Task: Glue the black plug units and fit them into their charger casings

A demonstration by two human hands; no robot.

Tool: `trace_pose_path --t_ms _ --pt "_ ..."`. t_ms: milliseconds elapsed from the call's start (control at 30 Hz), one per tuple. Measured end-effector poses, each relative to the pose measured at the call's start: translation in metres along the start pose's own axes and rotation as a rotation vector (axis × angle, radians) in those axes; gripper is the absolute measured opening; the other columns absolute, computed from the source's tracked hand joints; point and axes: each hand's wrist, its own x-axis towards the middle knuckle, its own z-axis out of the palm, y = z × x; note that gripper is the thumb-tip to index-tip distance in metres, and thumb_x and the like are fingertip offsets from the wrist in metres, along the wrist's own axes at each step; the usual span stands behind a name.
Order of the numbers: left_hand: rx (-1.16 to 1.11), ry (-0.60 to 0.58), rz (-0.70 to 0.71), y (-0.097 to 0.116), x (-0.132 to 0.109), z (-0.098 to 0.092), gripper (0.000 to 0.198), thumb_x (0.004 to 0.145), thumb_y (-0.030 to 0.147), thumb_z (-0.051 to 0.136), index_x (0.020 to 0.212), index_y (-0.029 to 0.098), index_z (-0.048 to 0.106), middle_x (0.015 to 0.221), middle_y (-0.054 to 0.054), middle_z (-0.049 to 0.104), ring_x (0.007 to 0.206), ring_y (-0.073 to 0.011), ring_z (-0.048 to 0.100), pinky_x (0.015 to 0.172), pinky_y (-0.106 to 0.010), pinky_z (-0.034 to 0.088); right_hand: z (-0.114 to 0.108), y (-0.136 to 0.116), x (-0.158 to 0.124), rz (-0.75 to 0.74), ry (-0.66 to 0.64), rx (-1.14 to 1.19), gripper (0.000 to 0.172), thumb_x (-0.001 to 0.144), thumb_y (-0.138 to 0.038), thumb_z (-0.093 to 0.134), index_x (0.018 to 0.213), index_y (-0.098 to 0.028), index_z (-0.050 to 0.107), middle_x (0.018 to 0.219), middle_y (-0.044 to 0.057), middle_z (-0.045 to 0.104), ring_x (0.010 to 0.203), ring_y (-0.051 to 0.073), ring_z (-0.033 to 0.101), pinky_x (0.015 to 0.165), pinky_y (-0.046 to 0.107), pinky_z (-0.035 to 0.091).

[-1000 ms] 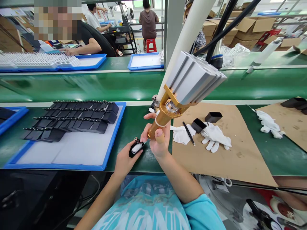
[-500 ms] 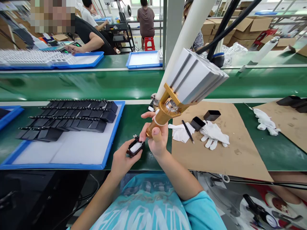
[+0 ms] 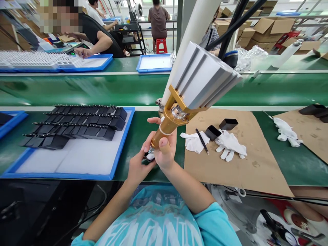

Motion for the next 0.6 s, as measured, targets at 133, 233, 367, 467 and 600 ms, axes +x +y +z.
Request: trace_pose_path --t_ms 133,233,367,467,600 --pt "-0.011 0.078 0.073 0.002 0.002 0.004 0.037 0.076 0.026 0.070 0.112 0.021 0.063 0.102 -0.004 0.075 0.086 -0.0205 0.072 0.075 -0.029 0.058 0.001 -0.001 -0.001 0.007 -0.049 0.040 0.039 0.082 -0.059 0.056 0.100 -0.027 0.044 0.112 0.005 0.062 0.037 0.004 0.050 0.031 0.024 0.044" --pt "0.002 0.080 0.094 0.000 0.003 0.004 0.036 0.077 0.027 0.070 0.111 0.021 0.063 0.101 -0.004 0.075 0.086 -0.0204 0.072 0.074 -0.028 0.058 0.002 -0.002 0.000 -0.006 -0.046 0.057 0.037 0.083 -0.058 0.056 0.099 -0.028 0.043 0.112 0.004 0.062 0.038 0.005 0.050 0.030 0.024 0.043" --pt "0.027 0.049 0.112 -0.006 0.003 0.004 0.040 0.079 0.032 0.070 0.116 0.020 0.061 0.102 -0.005 0.075 0.086 -0.0207 0.072 0.076 -0.029 0.057 0.001 -0.002 0.001 -0.017 -0.016 0.044 0.045 0.080 -0.064 0.054 0.107 -0.029 0.042 0.115 0.005 0.060 0.039 0.005 0.050 0.031 0.026 0.044" --pt "0.069 -0.047 0.111 -0.016 0.003 0.000 0.039 0.083 0.032 0.067 0.119 0.020 0.060 0.109 -0.007 0.073 0.096 -0.0214 0.070 0.085 -0.031 0.056 -0.004 -0.002 0.003 -0.037 0.010 0.000 0.045 0.082 -0.065 0.049 0.108 -0.030 0.041 0.117 0.006 0.059 0.041 0.006 0.052 0.034 0.026 0.045" --pt "0.071 -0.152 0.077 -0.030 0.009 -0.010 0.042 0.084 0.037 0.065 0.122 0.019 0.059 0.126 -0.010 0.065 0.121 -0.0254 0.059 0.103 -0.040 0.048 -0.014 -0.005 0.005 -0.069 0.048 -0.057 0.044 0.082 -0.065 0.048 0.107 -0.029 0.044 0.115 0.005 0.060 0.041 0.005 0.051 0.034 0.025 0.044"
